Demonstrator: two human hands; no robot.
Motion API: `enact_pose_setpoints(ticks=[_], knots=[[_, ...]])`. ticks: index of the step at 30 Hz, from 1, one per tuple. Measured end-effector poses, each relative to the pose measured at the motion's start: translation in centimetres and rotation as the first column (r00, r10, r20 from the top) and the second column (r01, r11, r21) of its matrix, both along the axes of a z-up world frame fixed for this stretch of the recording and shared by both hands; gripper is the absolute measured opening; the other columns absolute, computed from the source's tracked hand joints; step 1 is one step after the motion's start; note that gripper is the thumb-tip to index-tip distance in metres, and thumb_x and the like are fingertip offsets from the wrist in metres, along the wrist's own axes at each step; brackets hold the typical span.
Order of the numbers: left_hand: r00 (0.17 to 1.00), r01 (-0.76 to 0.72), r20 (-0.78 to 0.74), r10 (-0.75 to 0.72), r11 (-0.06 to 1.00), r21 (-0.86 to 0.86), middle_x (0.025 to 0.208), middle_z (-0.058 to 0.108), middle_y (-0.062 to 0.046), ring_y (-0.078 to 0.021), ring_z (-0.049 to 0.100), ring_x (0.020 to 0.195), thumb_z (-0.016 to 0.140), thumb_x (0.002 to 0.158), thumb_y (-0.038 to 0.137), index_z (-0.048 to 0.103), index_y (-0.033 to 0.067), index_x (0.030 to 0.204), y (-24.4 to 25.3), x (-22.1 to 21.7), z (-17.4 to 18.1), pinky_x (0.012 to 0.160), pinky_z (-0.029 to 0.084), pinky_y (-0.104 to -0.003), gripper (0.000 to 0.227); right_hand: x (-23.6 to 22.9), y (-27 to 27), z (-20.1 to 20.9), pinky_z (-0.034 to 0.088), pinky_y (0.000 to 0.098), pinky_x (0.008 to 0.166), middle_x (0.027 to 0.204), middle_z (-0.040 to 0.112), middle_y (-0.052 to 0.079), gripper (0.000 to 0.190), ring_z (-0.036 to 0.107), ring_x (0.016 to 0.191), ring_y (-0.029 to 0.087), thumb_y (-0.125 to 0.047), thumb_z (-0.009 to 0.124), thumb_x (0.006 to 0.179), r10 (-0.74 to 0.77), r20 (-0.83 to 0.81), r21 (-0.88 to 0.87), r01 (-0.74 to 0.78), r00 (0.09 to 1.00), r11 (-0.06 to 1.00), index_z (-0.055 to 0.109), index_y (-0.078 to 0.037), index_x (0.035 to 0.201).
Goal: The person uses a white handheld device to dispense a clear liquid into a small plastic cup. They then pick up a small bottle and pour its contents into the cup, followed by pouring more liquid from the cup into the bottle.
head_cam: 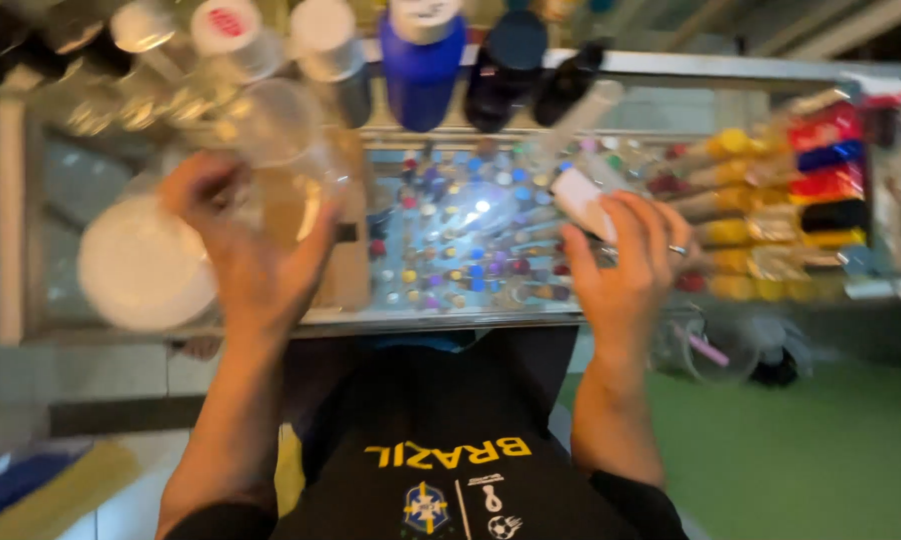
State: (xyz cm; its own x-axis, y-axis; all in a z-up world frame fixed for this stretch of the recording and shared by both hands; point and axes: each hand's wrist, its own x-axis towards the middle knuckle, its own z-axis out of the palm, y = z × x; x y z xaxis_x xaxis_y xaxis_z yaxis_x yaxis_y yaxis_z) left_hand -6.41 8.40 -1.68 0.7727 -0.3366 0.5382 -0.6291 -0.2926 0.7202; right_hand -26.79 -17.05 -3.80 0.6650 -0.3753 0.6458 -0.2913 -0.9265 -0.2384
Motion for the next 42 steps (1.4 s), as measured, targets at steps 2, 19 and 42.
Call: enact_pose_setpoints(ticks=[2, 19, 42], knots=[[1.000, 0.016, 0.003, -0.015, 0.999, -0.031, 0.117, 0.035, -0.014, -0.0287, 0.041, 0.105, 0.078, 0.088, 0.017, 0.032, 0.0025, 0.123, 1.0, -1.4, -0.2, 0.094, 0.036, -0.040, 0.059, 0.0, 0.2, -0.4, 0.046, 0.0484, 0.102, 0.118, 0.069, 0.015, 0.028, 0.057, 0.113, 0.038, -0.020, 0.083, 0.098, -0.032, 0.026, 0.006, 0.032, 0.999, 0.999, 0.071, 0.000, 0.114], [0.935, 0.296, 0.000, -0.354, 0.782, 0.549, 0.068, 0.047, 0.000, -0.0200, 0.049, 0.063, 0.081, 0.097, 0.034, 0.060, 0.0078, 0.090, 3.4, -1.0, -4.5, 0.066, 0.037, -0.038, 0.034, -7.6, -6.3, -1.3, 0.051, 0.0334, 0.079, 0.136, 0.053, 0.010, 0.047, 0.059, 0.106, 0.023, -0.036, 0.070, 0.105, -0.583, 0.510, 0.041, 0.659, 0.633, 0.751, 0.050, -0.014, 0.141], [0.930, 0.246, 0.082, -0.359, 0.770, 0.589, 0.068, 0.050, 0.001, -0.0199, 0.048, 0.060, 0.078, 0.095, 0.047, 0.062, 0.0102, 0.088, 2.4, -1.3, -3.9, 0.063, 0.035, -0.036, 0.041, -7.5, -7.6, -2.0, 0.059, 0.0350, 0.079, 0.111, 0.069, 0.014, 0.048, 0.068, 0.096, 0.024, -0.007, 0.086, 0.095, -0.693, 0.234, 0.420, 0.572, 0.682, 0.704, 0.053, -0.003, 0.129]])
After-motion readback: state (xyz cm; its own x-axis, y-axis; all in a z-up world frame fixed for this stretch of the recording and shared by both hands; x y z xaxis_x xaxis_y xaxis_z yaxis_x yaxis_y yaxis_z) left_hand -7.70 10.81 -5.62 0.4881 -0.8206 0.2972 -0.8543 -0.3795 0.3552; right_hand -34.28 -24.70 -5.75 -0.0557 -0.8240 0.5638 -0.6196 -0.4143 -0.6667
